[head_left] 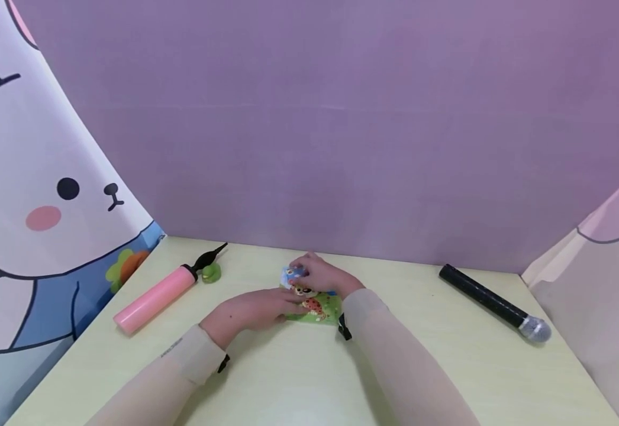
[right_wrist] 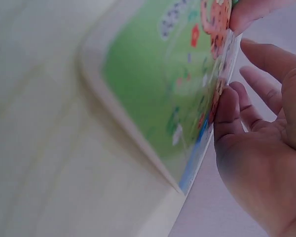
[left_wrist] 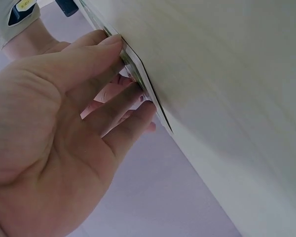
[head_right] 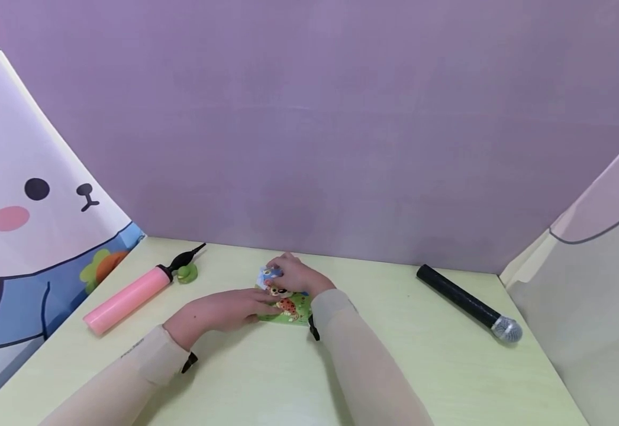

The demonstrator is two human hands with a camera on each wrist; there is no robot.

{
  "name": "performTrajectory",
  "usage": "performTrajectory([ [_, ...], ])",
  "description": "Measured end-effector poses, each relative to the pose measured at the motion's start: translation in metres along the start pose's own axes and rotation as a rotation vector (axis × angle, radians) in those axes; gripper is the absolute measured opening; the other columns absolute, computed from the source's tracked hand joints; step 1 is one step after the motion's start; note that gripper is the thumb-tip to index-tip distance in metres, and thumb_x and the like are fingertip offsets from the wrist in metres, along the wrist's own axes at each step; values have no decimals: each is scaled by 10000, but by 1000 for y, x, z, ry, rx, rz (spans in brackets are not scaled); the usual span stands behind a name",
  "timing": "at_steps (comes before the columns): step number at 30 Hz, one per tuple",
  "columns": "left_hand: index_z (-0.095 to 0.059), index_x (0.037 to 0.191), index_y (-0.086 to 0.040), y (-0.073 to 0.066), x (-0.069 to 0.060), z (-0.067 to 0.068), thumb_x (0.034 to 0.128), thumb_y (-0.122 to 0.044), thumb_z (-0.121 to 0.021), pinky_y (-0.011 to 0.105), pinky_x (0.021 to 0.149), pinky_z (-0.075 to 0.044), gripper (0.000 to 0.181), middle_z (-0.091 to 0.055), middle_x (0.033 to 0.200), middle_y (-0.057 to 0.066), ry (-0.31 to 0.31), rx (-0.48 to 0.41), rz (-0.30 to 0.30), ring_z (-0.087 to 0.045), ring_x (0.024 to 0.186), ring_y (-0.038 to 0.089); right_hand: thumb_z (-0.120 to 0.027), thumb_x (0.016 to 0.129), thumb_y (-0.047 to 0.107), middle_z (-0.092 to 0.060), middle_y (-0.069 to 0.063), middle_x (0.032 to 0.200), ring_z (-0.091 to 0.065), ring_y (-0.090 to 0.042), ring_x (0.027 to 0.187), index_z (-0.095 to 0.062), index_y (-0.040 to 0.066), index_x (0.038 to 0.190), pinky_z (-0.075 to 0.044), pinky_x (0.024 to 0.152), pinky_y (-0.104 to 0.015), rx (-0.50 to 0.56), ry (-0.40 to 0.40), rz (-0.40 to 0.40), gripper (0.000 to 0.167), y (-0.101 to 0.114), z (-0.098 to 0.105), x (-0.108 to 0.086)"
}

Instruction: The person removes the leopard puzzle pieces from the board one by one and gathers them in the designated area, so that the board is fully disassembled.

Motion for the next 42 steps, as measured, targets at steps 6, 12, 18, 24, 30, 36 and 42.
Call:
performTrajectory([
  [6, -588, 1550, -266, -1, 0, -1, 1068, -25, -601, 487, 1281, -433, 539, -478, 1697, 27, -12, -7, -15, -426, 1591, 321, -710, 1045, 315, -523, -85, 1330, -601, -230, 1233, -654, 131, 1402, -542, 1128, -438, 19, 7, -1, 405, -4, -3, 1],
  [12, -599, 1541, -268, -1, -1, 2, 1060, -24, -618, 479, 1259, -458, 540, -502, 1680, 30, -37, 1, -24, -439, 1576, 330, -708, 1045, 354, -519, -83, 1355, -575, -215, 1225, -637, 161, 1417, -546, 1100, -419, 6, 15, 3, 425, -5, -4, 4],
  [18, -603, 1538, -268, -1, -2, 2, 1061, -32, -622, 486, 1252, -465, 532, -514, 1671, 34, -39, -2, -31, -449, 1566, 335, -707, 1045, 343, -499, -97, 1377, -579, -241, 1268, -622, 173, 1444, -549, 1100, -433, 42, 63, -7, 442, -4, -6, 4],
  [24, -604, 1536, -282, 1, -1, 1, 1063, -45, -626, 491, 1257, -461, 530, -517, 1669, 24, -34, -14, -24, -447, 1568, 333, -717, 1035, 345, -417, -98, 1509, -555, -262, 1298, -616, 204, 1441, -535, 1121, -462, 79, 92, -41, 442, -6, -5, 4],
  [30, -611, 1529, -284, 1, 0, 3, 1067, -55, -625, 491, 1257, -463, 516, -522, 1665, 22, -36, -15, -27, -452, 1564, 337, -735, 1017, 349, -367, -88, 1532, -516, -271, 1251, -625, 253, 1389, -531, 1075, -451, 68, 104, -70, 400, -9, -3, 7],
  [36, -605, 1535, -288, 3, 1, 2, 1069, -60, -622, 505, 1262, -456, 519, -509, 1675, 21, -19, -26, -10, -434, 1578, 342, -760, 994, 321, -356, -96, 1490, -505, -279, 1237, -640, 244, 1326, -532, 1038, -449, 92, 105, -83, 362, -9, -3, 9],
  [42, -601, 1537, -300, 4, 1, 0, 1071, -67, -621, 499, 1275, -440, 522, -505, 1678, 13, -3, -27, 9, -420, 1590, 326, -754, 998, 323, -357, -100, 1476, -509, -296, 1242, -619, 245, 1340, -517, 1059, -458, 85, 93, -92, 376, -10, 0, 8],
])
Point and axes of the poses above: each hand's wrist, its own x-axis towards the middle knuckle, its own z-axis out of the back of the hand, y = z × x, the point moved 10 cm from there along x, towards the middle knuckle
